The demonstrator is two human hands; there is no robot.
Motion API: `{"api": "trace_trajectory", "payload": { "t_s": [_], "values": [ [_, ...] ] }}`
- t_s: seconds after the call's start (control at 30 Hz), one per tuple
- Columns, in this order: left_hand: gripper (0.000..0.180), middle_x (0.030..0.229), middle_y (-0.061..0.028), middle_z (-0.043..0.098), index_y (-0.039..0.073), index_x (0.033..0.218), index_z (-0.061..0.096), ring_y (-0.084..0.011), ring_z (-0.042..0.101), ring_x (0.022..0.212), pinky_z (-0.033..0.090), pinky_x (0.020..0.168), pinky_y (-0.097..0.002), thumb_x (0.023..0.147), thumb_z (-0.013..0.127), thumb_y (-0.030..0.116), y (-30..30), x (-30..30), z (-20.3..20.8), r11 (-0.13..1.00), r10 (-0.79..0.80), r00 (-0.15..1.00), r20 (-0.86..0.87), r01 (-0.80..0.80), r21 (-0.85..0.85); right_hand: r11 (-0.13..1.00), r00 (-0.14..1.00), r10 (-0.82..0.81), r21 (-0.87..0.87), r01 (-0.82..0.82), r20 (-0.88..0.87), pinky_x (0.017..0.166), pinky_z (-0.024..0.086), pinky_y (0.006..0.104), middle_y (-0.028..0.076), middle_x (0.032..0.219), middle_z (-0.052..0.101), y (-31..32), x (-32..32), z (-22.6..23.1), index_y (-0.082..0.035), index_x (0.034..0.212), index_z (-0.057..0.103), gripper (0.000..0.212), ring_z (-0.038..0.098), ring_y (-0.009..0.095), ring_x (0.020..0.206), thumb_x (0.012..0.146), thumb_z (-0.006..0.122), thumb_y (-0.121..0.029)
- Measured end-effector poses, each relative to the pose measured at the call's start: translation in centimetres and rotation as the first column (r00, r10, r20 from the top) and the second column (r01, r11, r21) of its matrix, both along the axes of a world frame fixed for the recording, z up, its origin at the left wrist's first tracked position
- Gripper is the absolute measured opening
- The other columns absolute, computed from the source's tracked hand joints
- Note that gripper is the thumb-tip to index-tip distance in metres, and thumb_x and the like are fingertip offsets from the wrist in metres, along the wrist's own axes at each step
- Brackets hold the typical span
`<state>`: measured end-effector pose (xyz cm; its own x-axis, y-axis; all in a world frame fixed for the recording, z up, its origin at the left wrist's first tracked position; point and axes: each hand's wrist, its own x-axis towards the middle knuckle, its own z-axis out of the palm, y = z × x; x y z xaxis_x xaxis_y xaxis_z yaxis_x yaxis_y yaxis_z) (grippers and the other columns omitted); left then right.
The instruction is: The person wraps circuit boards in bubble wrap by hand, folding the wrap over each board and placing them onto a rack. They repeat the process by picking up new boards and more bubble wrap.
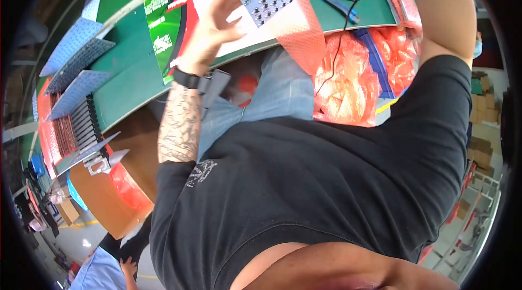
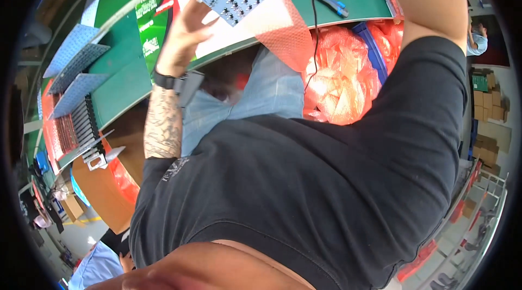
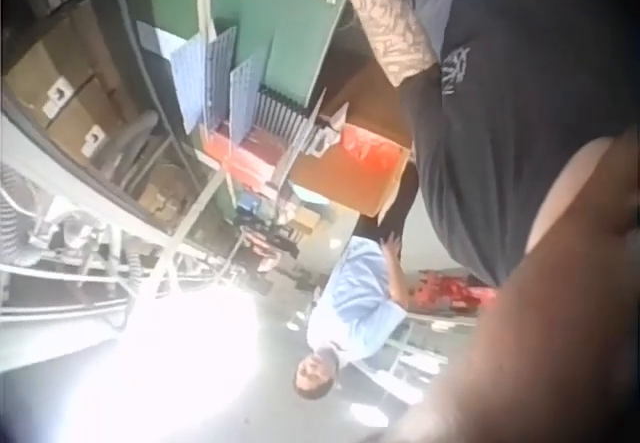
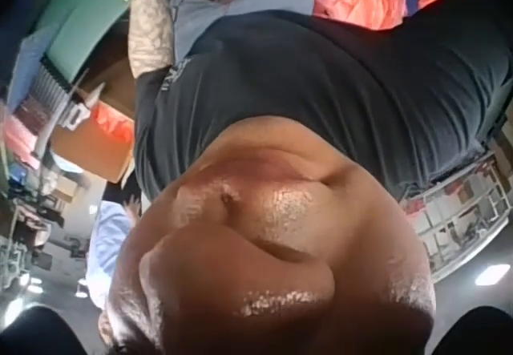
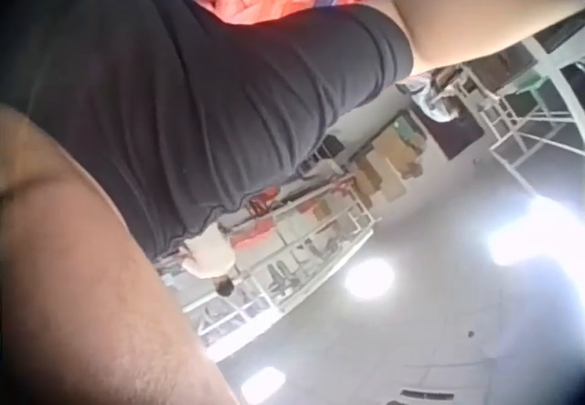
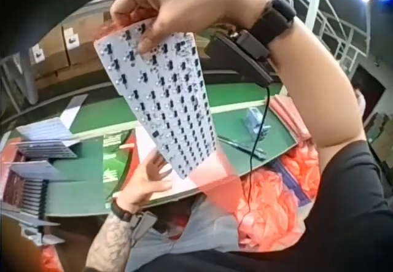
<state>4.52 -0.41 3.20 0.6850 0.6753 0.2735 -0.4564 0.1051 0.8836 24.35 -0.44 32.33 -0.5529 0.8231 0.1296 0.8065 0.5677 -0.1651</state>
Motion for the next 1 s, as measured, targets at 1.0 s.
{"api": "trace_trajectory", "payload": {
  "t_s": [1.0],
  "values": [
    [0.036,0.125,-0.0223,0.066,-0.006,0.137,0.054,-0.0358,0.073,0.1,0.063,0.081,-0.0375,0.104,0.052,0.01,-2.1,6.3,3.1,0.981,0.021,1.0,-0.003,-0.021,-0.194,0.618,0.959,0.274,0.751,-0.23,0.068,0.064,0.053,0.0347,0.008,0.081,0.068,2.6,3.7,0.0,-0.001,0.096,0.066,0.018,0.066,0.024,0.073,0.079,0.072,-0.003]
  ]
}}
